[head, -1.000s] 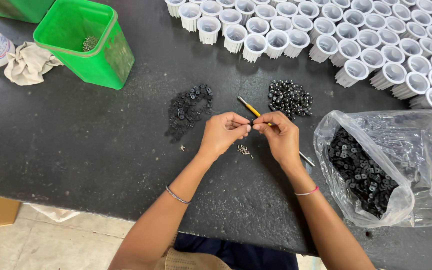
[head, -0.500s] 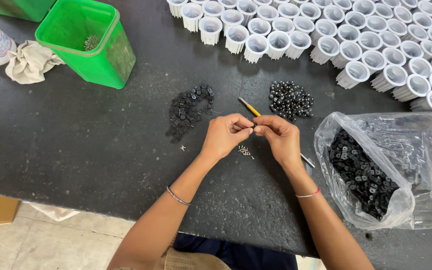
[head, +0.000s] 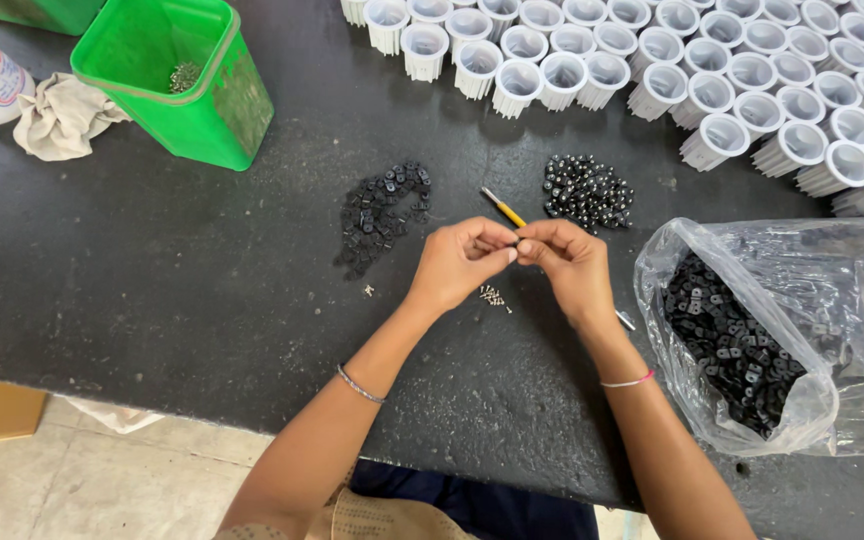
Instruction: The person sits at a workbench assembling small black plastic components. They pick up a black plastic piece and a small metal pin, press the pin into the piece by hand, occasionally use a pencil-like tool to help seat the pin, and place finished pieces in a pile, with completed pieces collected into a green bin.
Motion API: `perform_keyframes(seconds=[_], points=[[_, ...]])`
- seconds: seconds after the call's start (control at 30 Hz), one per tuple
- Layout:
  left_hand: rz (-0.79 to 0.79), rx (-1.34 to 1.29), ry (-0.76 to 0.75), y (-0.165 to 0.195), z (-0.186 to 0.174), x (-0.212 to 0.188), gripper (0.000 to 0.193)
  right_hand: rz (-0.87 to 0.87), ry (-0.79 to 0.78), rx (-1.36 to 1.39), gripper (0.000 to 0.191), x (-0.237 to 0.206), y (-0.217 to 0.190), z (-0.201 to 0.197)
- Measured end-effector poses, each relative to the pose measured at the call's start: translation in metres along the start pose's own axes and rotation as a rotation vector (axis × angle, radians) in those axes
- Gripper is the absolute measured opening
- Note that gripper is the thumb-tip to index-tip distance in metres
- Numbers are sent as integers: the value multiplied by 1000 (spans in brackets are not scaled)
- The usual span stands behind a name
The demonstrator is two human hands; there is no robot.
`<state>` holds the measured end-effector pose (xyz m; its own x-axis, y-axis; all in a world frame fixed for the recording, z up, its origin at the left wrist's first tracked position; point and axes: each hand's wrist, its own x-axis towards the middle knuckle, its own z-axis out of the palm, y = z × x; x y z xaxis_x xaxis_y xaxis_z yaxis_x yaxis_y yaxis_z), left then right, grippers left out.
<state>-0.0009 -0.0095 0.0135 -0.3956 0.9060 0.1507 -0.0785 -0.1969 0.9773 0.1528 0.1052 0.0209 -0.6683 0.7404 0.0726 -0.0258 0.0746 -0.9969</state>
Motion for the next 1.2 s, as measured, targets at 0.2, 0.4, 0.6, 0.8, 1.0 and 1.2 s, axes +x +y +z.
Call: perform_keyframes(seconds=[0.2, 0.4, 0.6, 0.8, 1.0, 1.2], points=[[27, -118, 121, -5, -23, 12, 11, -169, -230, -539, 18, -9, -28, 0], [-11, -313, 183, 2, -36, 15, 9, -323, -428, -712, 21, -17, -48, 15], [-79, -273, 229, 6, -34, 14, 9, -441, -427, -780, 24, -27, -53, 28], [-90, -245, 237, 3, -34, 15, 9, -472, -285, -844, 11, -24, -44, 27], [-96, -212, 214, -1, -31, 15, 11, -459, -46, -894, 11, -15, -38, 20], [-103, -117, 177, -14, -26, 14, 15, -374, -52, -762, 13, -13, -35, 17]])
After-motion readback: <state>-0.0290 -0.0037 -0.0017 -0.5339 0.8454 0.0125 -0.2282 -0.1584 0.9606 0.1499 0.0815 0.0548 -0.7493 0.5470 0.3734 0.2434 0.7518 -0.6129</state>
